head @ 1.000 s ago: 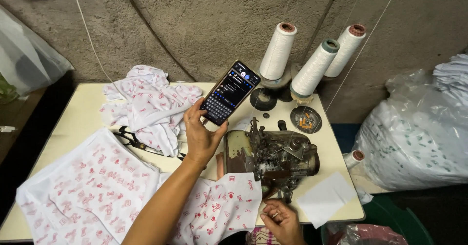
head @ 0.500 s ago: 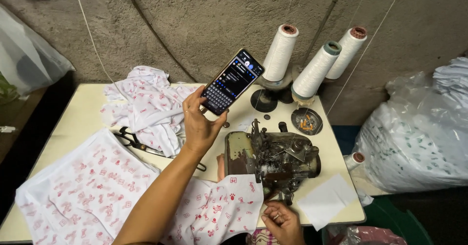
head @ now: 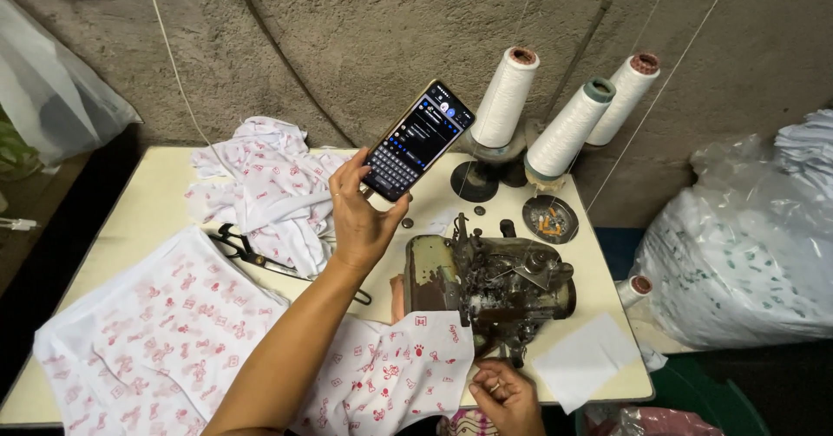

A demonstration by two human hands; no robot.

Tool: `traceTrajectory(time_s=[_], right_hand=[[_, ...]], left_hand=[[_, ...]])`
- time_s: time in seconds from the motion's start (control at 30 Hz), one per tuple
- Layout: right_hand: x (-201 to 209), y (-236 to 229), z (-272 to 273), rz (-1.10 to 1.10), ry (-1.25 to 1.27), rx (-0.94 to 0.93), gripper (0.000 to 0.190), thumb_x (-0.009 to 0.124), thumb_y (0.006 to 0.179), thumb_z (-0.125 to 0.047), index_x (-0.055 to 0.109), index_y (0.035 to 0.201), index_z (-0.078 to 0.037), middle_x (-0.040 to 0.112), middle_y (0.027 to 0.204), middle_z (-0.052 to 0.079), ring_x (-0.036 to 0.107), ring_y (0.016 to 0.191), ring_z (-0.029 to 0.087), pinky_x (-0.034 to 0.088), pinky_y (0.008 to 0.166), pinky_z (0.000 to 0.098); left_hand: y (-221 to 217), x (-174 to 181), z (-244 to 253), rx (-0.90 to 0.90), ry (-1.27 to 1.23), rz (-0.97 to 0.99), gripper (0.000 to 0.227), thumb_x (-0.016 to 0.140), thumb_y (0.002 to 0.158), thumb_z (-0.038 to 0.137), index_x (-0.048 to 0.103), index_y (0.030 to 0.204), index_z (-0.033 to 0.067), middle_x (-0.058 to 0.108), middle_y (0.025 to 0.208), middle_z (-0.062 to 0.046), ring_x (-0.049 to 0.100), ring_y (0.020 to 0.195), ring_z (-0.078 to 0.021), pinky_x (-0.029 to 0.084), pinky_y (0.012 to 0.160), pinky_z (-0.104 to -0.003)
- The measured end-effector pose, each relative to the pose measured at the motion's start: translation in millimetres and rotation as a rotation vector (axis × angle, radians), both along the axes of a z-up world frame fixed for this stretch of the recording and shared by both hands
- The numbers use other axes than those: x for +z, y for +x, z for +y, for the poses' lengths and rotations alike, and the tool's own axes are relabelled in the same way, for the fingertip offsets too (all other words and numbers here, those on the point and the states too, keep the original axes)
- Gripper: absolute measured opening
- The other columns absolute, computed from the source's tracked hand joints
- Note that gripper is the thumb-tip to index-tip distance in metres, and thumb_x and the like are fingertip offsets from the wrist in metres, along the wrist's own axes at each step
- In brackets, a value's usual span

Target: Sewing small strips of patterned fabric together using an industrial sewing machine.

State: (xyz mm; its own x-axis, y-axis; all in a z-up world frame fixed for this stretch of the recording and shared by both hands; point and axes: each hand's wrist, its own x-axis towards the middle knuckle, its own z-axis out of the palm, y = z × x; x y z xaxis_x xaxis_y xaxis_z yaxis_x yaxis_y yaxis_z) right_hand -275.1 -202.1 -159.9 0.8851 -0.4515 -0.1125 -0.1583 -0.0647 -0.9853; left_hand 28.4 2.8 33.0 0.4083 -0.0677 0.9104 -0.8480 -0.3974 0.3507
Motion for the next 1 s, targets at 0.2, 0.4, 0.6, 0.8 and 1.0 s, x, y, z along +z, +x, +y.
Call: traceTrajectory(time_s=[0.2,0.4,0.6,0.8,1.0], right_hand=[[-4,1,-1,-0.016,-0.034,0.008,0.033,0.086,0.074,0.001,0.081,0.106,-0.003,0.079,0.078,0.009,0.069,0.067,0.013,0.054,0.051,0.0236],[1,2,-1,0.019,0.003,0.006,0.032,0.086,0.074,0.001,0.081,0.105,-0.002,0.079,0.078,0.011,0.070,0.068,0.015,0.055,0.053,0.0256],[-6,2,-1,-0.035,0.014,-0.004,0.032,0.086,0.073,0.005,0.080,0.104,0.003,0.080,0.079,0.013,0.069,0.063,0.012,0.054,0.050,0.0208],[15,2,5,0.028,-0.042,-0.008,0.029,0.086,0.073,0.006,0.084,0.101,-0.003,0.079,0.078,0.008,0.066,0.062,0.012,0.053,0.049,0.0230],[10,1,5,0.111,0.000,-0.073,0.032,0.088,0.072,0.005,0.085,0.103,-0.001,0.084,0.080,0.010,0.065,0.053,0.012,0.053,0.050,0.0238]], left_hand=[[3,2,2,-0.006,-0.006,-0.006,0.071,0.084,0.090,0.023,0.033,0.136,0.0046,0.048,0.149,-0.023,0.050,0.129,-0.0417,0.044,0.109,-0.056],[8,7,3,-0.035,-0.013,-0.021,0.070,0.083,0.091,0.023,0.032,0.135,0.0059,0.049,0.147,-0.025,0.051,0.127,-0.0428,0.045,0.107,-0.059],[37,23,-5,0.028,0.020,-0.070,0.081,0.081,0.089,0.031,0.023,0.141,0.0102,0.046,0.146,-0.018,0.046,0.133,-0.0319,0.054,0.108,-0.051],[81,52,-11,0.058,-0.020,-0.081,0.074,0.081,0.092,0.030,0.029,0.141,0.0093,0.049,0.146,-0.022,0.050,0.127,-0.0375,0.055,0.100,-0.057],[107,28,-12,-0.006,0.044,-0.088,0.076,0.086,0.083,0.014,0.033,0.137,0.0049,0.049,0.145,-0.022,0.049,0.123,-0.0428,0.046,0.106,-0.059]])
